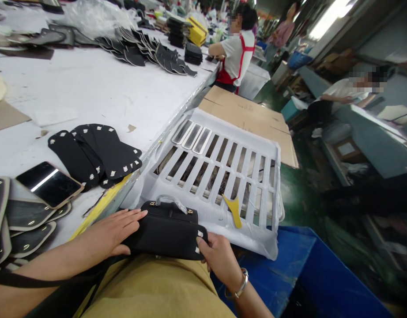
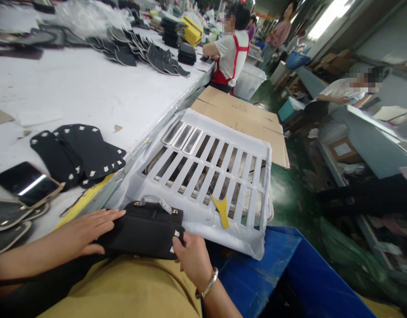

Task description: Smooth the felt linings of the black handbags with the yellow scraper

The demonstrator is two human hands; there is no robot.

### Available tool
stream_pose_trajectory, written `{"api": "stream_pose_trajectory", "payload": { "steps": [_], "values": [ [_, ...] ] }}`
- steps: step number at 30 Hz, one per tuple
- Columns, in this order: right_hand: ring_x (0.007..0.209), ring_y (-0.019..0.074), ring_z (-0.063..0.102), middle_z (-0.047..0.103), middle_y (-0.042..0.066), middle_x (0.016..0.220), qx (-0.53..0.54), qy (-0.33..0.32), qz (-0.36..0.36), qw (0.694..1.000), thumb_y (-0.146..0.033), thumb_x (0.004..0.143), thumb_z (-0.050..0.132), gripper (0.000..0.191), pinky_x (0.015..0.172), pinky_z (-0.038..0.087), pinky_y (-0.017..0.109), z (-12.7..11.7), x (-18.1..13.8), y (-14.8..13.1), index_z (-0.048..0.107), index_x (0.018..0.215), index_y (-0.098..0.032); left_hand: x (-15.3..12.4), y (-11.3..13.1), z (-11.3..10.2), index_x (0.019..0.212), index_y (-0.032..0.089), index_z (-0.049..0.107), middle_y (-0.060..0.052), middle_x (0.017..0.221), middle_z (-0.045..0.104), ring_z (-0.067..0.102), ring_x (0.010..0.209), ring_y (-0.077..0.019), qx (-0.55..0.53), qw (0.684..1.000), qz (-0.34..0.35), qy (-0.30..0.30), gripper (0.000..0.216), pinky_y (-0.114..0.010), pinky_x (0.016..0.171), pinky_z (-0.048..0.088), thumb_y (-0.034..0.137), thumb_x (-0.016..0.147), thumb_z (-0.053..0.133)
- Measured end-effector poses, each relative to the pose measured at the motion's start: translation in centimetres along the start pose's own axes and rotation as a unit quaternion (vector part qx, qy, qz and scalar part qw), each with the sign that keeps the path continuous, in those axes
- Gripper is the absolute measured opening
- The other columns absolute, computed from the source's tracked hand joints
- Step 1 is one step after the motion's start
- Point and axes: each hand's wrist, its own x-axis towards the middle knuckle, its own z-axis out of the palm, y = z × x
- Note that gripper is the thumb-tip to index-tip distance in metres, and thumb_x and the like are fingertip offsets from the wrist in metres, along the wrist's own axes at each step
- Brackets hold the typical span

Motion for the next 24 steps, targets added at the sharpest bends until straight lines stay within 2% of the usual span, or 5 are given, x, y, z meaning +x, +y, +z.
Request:
{"api": "stream_pose_trajectory", "payload": {
  "steps": [3, 8, 19, 24],
  "values": [
    [0.031, 0.007, 0.043, 0.05, -0.005, 0.045, 0.018, -0.015, 0.01, 1.0, -0.045, 0.081, 0.045, 0.033, 0.03, 0.03, 0.016, -0.01, 0.06, 0.0, 0.052, 0.066, -0.017, 0.14, -0.08, 0.02, 0.104, 0.018, 0.063, -0.012, 0.138, 0.045, 0.045, 0.125, -0.0278, 0.014, 1.0, 0.004, -0.009, 0.039, -0.041, 0.105, 0.036, 0.017, 0.066, 0.073],
    [0.031, 0.0072, 0.045, 0.053, -0.003, 0.046, 0.006, 0.004, -0.003, 1.0, -0.044, 0.082, 0.044, 0.032, 0.031, 0.032, 0.015, 0.01, -0.02, -0.15, 0.052, 0.067, -0.017, 0.29, 0.05, -0.04, 0.103, 0.017, 0.063, -0.014, 0.138, 0.044, 0.045, 0.125, -0.0285, 0.041, 0.999, -0.003, -0.024, 0.037, -0.043, 0.104, 0.037, 0.02, 0.068, 0.073],
    [0.032, 0.0083, 0.048, 0.052, -0.004, 0.045, -0.024, 0.002, -0.021, 0.999, -0.04, 0.083, 0.043, 0.029, 0.03, 0.033, 0.015, 0.02, -0.05, 0.07, 0.05, 0.065, -0.018, 0.17, -0.17, 0.12, 0.101, 0.017, 0.063, -0.013, 0.137, 0.046, 0.046, 0.124, -0.0284, 0.023, 1.0, 0.001, -0.014, 0.036, -0.043, 0.105, 0.036, 0.016, 0.067, 0.072],
    [0.031, 0.0082, 0.047, 0.053, -0.003, 0.045, -0.02, 0.024, -0.01, 0.999, -0.041, 0.083, 0.044, 0.03, 0.03, 0.033, 0.016, 0.28, 0.0, 0.27, 0.049, 0.063, -0.018, 0.27, -0.24, 0.37, 0.105, 0.017, 0.062, -0.013, 0.138, 0.045, 0.045, 0.125, -0.0288, 0.032, 0.999, 0.001, -0.015, 0.04, -0.043, 0.103, 0.038, 0.018, 0.066, 0.074]
  ]
}}
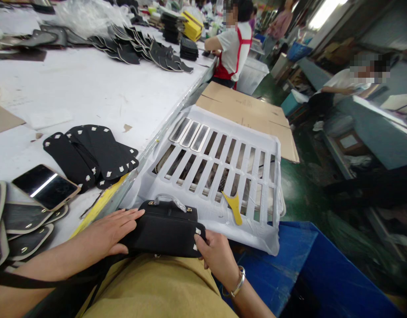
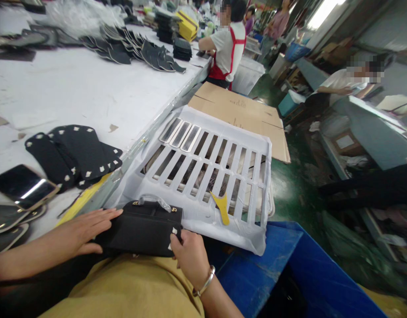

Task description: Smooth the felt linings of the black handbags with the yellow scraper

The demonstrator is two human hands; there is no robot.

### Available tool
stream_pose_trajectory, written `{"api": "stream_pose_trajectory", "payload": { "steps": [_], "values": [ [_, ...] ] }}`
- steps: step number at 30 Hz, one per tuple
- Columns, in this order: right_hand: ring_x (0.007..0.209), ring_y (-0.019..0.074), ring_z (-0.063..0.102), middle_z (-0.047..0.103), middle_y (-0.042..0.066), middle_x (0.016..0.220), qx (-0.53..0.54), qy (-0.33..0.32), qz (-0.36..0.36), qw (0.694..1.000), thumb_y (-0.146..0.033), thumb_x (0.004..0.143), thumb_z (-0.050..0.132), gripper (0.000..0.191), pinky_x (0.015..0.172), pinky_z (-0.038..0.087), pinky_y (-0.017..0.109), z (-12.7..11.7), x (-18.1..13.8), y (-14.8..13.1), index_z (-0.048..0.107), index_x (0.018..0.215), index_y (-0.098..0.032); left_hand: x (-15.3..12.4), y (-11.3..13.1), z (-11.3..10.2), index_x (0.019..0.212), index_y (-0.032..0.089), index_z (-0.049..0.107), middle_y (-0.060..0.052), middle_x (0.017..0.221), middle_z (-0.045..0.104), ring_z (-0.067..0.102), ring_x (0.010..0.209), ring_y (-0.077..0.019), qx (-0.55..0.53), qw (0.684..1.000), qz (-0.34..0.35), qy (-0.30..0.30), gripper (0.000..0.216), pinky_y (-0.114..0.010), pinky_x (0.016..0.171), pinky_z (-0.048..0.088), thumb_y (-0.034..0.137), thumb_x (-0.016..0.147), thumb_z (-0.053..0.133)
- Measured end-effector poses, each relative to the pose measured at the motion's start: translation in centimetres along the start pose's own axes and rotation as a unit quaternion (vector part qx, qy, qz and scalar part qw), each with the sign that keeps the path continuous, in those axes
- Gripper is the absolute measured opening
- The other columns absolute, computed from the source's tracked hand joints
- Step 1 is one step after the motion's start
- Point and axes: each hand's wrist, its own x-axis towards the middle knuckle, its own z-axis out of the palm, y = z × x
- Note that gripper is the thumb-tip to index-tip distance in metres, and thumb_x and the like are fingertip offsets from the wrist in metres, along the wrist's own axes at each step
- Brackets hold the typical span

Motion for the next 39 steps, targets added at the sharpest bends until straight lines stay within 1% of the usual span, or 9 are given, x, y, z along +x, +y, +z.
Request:
{"api": "stream_pose_trajectory", "payload": {
  "steps": [5, 10, 14, 17, 20, 23, 26, 32, 39],
  "values": [
    [0.032, 0.0089, 0.048, 0.054, -0.003, 0.046, -0.02, -0.003, -0.008, 1.0, -0.04, 0.084, 0.044, 0.03, 0.031, 0.034, 0.016, -0.1, -0.1, -0.2, 0.049, 0.063, -0.019, -0.2, -0.5, 0.4, 0.104, 0.018, 0.062, -0.012, 0.138, 0.046, 0.047, 0.123, -0.0277, 0.007, 1.0, 0.005, 0.005, 0.039, -0.042, 0.103, 0.038, 0.023, 0.066, 0.074],
    [0.033, 0.0087, 0.048, 0.056, -0.001, 0.047, -0.119, 0.008, -0.029, 0.992, -0.034, 0.084, 0.044, 0.028, 0.039, 0.034, 0.019, -0.3, -0.1, -0.8, 0.052, 0.062, -0.018, -0.2, 0.0, 0.2, 0.102, 0.018, 0.061, -0.013, 0.137, 0.047, 0.048, 0.122, -0.0279, 0.008, 1.0, 0.007, 0.021, 0.038, -0.045, 0.104, 0.035, 0.022, 0.066, 0.074],
    [0.037, 0.0104, 0.05, 0.057, 0.001, 0.047, -0.194, 0.034, -0.048, 0.979, -0.034, 0.084, 0.046, 0.03, 0.045, 0.033, 0.022, -0.1, 0.2, -1.1, 0.052, 0.059, -0.018, 2.6, 4.1, 0.4, 0.103, 0.018, 0.057, -0.014, 0.142, 0.04, 0.04, 0.128, -0.0282, -0.013, 0.996, 0.042, 0.071, 0.044, -0.047, 0.108, 0.027, 0.038, 0.067, 0.074],
    [0.045, 0.013, 0.054, 0.06, 0.004, 0.052, -0.234, 0.059, -0.063, 0.969, -0.032, 0.084, 0.047, 0.028, 0.048, 0.032, 0.024, 0.1, 0.3, -1.1, 0.055, 0.061, -0.018, 5.9, 7.7, 1.4, 0.095, 0.016, 0.056, -0.015, 0.142, 0.04, 0.037, 0.13, -0.0282, -0.047, 0.988, 0.113, 0.099, 0.036, -0.046, 0.107, 0.029, 0.031, 0.068, 0.074],
    [0.057, 0.0174, 0.061, 0.065, 0.008, 0.063, -0.248, 0.086, -0.08, 0.962, -0.034, 0.081, 0.051, 0.023, 0.051, 0.033, 0.025, -0.1, -0.4, -1.1, 0.057, 0.067, -0.017, 7.8, 9.3, 2.4, 0.092, 0.015, 0.055, -0.016, 0.135, 0.047, 0.042, 0.126, -0.0276, -0.08, 0.982, 0.129, 0.116, 0.032, -0.048, 0.106, 0.031, 0.024, 0.067, 0.074],
    [0.055, 0.017, 0.061, 0.064, 0.005, 0.06, -0.185, 0.085, -0.052, 0.978, -0.042, 0.078, 0.057, 0.027, 0.05, 0.036, 0.024, -1.0, -1.9, -0.7, 0.054, 0.066, -0.018, 8.0, 9.0, 3.1, 0.093, 0.017, 0.053, -0.014, 0.134, 0.049, 0.043, 0.126, -0.0256, -0.105, 0.978, 0.123, 0.128, 0.031, -0.048, 0.107, 0.031, 0.021, 0.068, 0.072],
    [0.043, 0.0113, 0.057, 0.062, 0.0, 0.055, -0.044, 0.037, 0.001, 0.998, -0.047, 0.082, 0.05, 0.032, 0.044, 0.037, 0.02, -2.0, -2.8, 0.5, 0.052, 0.067, -0.019, 7.7, 8.7, 3.2, 0.089, 0.018, 0.052, -0.013, 0.135, 0.048, 0.042, 0.126, -0.025, -0.12, 0.977, 0.117, 0.132, 0.028, -0.048, 0.108, 0.03, 0.02, 0.068, 0.071],
    [0.034, 0.0079, 0.05, 0.058, -0.003, 0.052, 0.144, -0.024, 0.046, 0.988, -0.041, 0.08, 0.05, 0.025, 0.033, 0.034, 0.016, -1.4, -1.8, 3.0, 0.05, 0.069, -0.018, 7.9, 9.7, 2.3, 0.083, 0.019, 0.049, -0.013, 0.134, 0.048, 0.043, 0.124, -0.0265, -0.123, 0.984, 0.083, 0.104, 0.028, -0.05, 0.106, 0.031, 0.019, 0.066, 0.071],
    [0.031, 0.0061, 0.047, 0.057, -0.003, 0.048, 0.154, -0.005, 0.041, 0.987, -0.039, 0.079, 0.049, 0.026, 0.031, 0.033, 0.014, -0.4, -1.1, 3.6, 0.051, 0.066, -0.017, 9.3, 10.7, 2.7, 0.084, 0.018, 0.051, -0.014, 0.132, 0.051, 0.044, 0.124, -0.0265, -0.122, 0.978, 0.105, 0.134, 0.026, -0.047, 0.106, 0.033, 0.029, 0.07, 0.07]
  ]
}}
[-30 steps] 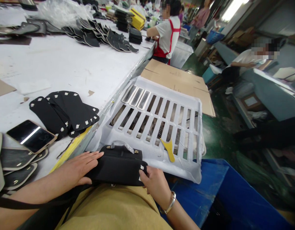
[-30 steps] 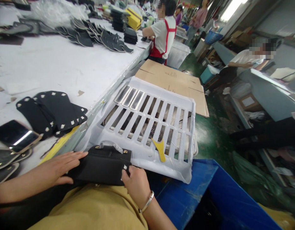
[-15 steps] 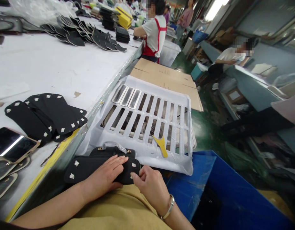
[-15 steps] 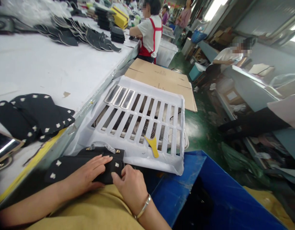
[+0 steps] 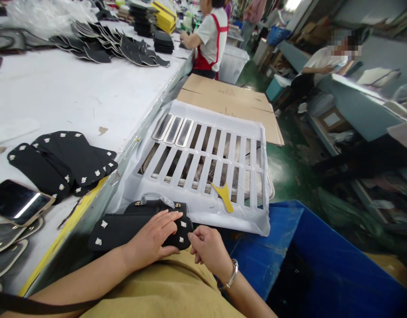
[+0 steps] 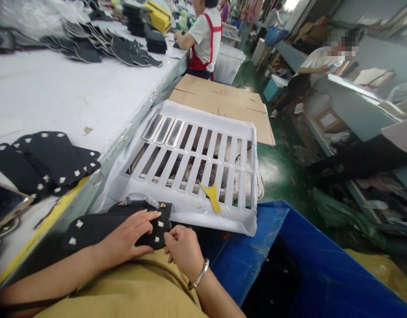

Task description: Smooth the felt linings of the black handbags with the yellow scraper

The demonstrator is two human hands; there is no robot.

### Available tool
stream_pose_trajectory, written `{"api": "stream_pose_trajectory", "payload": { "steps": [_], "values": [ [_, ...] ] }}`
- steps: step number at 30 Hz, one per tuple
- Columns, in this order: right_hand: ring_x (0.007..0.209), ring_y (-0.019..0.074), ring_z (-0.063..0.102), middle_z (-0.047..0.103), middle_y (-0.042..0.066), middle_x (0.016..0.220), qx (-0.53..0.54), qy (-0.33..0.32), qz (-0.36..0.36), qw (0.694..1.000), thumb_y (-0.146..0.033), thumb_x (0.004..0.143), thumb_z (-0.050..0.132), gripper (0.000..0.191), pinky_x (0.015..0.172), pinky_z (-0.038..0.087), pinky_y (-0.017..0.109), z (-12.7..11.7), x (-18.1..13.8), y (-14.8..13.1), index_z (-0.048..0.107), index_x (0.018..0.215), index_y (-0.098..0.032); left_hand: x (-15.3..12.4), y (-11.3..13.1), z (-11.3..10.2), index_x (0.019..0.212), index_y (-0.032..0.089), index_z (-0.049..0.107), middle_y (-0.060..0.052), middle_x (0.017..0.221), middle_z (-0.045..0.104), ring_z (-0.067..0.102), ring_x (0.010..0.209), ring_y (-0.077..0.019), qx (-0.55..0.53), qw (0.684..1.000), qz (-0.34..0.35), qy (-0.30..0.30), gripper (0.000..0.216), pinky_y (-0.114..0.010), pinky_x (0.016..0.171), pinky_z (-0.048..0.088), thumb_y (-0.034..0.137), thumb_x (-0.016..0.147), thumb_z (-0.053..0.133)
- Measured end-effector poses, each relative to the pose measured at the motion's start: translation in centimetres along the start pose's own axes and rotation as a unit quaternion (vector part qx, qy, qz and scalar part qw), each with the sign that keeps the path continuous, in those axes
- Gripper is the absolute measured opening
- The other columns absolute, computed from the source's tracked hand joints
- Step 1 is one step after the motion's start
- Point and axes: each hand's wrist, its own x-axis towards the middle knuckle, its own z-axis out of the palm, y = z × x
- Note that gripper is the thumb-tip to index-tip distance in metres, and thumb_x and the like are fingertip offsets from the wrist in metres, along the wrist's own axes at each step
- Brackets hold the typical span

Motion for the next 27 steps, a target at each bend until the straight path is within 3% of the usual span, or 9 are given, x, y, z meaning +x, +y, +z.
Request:
{"api": "stream_pose_trajectory", "payload": {
  "steps": [9, 27],
  "values": [
    [0.03, 0.0057, 0.044, 0.055, -0.005, 0.046, 0.026, 0.014, -0.004, 1.0, -0.037, 0.078, 0.049, 0.023, 0.03, 0.031, 0.014, 0.24, 0.13, -0.27, 0.049, 0.065, -0.018, 0.72, 0.07, 0.24, 0.095, 0.015, 0.057, -0.016, 0.13, 0.052, 0.046, 0.122, -0.0272, 0.044, 0.997, 0.063, 0.002, 0.025, -0.047, 0.105, 0.035, 0.029, 0.076, 0.066],
    [0.032, 0.0072, 0.049, 0.058, -0.003, 0.048, -0.074, -0.001, -0.032, 0.997, -0.033, 0.078, 0.048, 0.02, 0.031, 0.033, 0.015, -0.4, 0.25, -0.54, 0.05, 0.064, -0.018, 0.82, 0.48, 0.15, 0.105, 0.013, 0.058, -0.018, 0.129, 0.053, 0.046, 0.122, -0.0297, 0.068, 0.995, 0.068, -0.017, 0.037, -0.048, 0.104, 0.034, 0.03, 0.074, 0.068]
  ]
}}
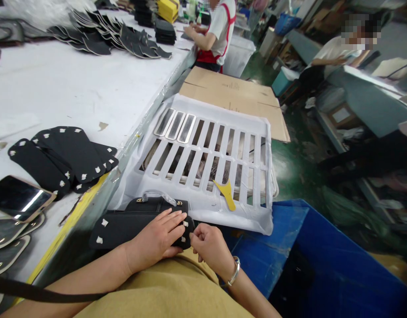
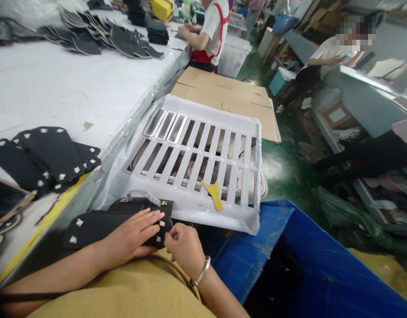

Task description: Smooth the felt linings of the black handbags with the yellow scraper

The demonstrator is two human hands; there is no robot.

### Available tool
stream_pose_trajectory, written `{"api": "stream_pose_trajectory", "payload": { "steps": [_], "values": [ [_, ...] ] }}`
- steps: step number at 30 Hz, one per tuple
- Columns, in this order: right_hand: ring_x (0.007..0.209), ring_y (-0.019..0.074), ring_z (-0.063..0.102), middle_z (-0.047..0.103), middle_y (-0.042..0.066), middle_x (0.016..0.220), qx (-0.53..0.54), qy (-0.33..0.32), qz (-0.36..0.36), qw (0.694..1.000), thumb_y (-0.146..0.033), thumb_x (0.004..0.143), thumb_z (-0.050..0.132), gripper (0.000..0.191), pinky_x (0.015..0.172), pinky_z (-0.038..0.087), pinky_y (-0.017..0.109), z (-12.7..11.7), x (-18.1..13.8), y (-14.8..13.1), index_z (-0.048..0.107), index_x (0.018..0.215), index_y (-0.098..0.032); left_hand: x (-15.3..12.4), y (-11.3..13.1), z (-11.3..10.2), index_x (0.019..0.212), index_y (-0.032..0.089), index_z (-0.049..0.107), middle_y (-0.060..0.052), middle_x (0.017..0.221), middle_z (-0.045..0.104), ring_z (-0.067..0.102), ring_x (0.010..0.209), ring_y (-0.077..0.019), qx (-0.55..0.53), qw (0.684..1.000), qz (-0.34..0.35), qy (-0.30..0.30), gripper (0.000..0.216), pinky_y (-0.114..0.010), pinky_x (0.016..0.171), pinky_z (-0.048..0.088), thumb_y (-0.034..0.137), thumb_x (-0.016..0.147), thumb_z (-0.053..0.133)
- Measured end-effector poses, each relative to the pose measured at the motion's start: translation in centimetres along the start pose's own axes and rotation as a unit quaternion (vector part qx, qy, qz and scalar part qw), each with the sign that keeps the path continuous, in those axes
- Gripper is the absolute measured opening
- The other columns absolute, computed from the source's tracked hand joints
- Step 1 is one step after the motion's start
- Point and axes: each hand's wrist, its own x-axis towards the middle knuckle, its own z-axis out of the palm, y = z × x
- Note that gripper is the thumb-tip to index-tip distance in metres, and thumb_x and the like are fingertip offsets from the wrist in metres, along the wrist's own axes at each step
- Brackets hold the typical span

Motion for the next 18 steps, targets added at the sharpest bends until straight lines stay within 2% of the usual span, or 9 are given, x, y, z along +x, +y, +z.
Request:
{"api": "stream_pose_trajectory", "payload": {
  "steps": [5, 8, 12, 18],
  "values": [
    [0.032, 0.0065, 0.049, 0.056, -0.004, 0.047, -0.02, -0.032, 0.006, 0.999, -0.034, 0.076, 0.051, 0.021, 0.032, 0.032, 0.014, -1.0, 0.4, 0.1, 0.05, 0.063, -0.018, -0.1, 0.1, 0.2, 0.114, 0.017, 0.058, -0.017, 0.131, 0.051, 0.045, 0.122, -0.0316, 0.021, 1.0, 0.003, -0.007, 0.042, -0.05, 0.102, 0.034, 0.031, 0.075, 0.068],
    [0.031, 0.0055, 0.044, 0.053, -0.006, 0.046, 0.079, -0.036, 0.029, 0.996, -0.041, 0.078, 0.051, 0.026, 0.031, 0.031, 0.015, -2.2, 0.7, 1.3, 0.048, 0.066, -0.019, -0.1, 0.1, 0.1, 0.115, 0.019, 0.059, -0.017, 0.132, 0.05, 0.045, 0.122, -0.0318, 0.026, 1.0, 0.006, -0.011, 0.041, -0.05, 0.102, 0.034, 0.032, 0.077, 0.067],
    [0.032, 0.0046, 0.041, 0.05, -0.007, 0.047, 0.178, 0.026, 0.036, 0.983, -0.046, 0.08, 0.049, 0.03, 0.033, 0.031, 0.015, -3.5, 0.6, 3.4, 0.048, 0.07, -0.018, -0.2, 0.1, 0.1, 0.114, 0.019, 0.061, -0.016, 0.133, 0.049, 0.045, 0.123, -0.0311, 0.021, 1.0, 0.012, -0.009, 0.038, -0.049, 0.103, 0.034, 0.035, 0.08, 0.064],
    [0.034, 0.005, 0.043, 0.053, -0.007, 0.049, 0.198, -0.007, 0.02, 0.98, -0.044, 0.078, 0.052, 0.028, 0.036, 0.034, 0.016, -1.7, -0.3, 4.2, 0.047, 0.07, -0.018, -0.2, 0.1, 0.3, 0.116, 0.02, 0.06, -0.016, 0.135, 0.048, 0.044, 0.123, -0.032, 0.034, 0.999, 0.018, -0.023, 0.042, -0.049, 0.102, 0.035, 0.035, 0.078, 0.066]
  ]
}}
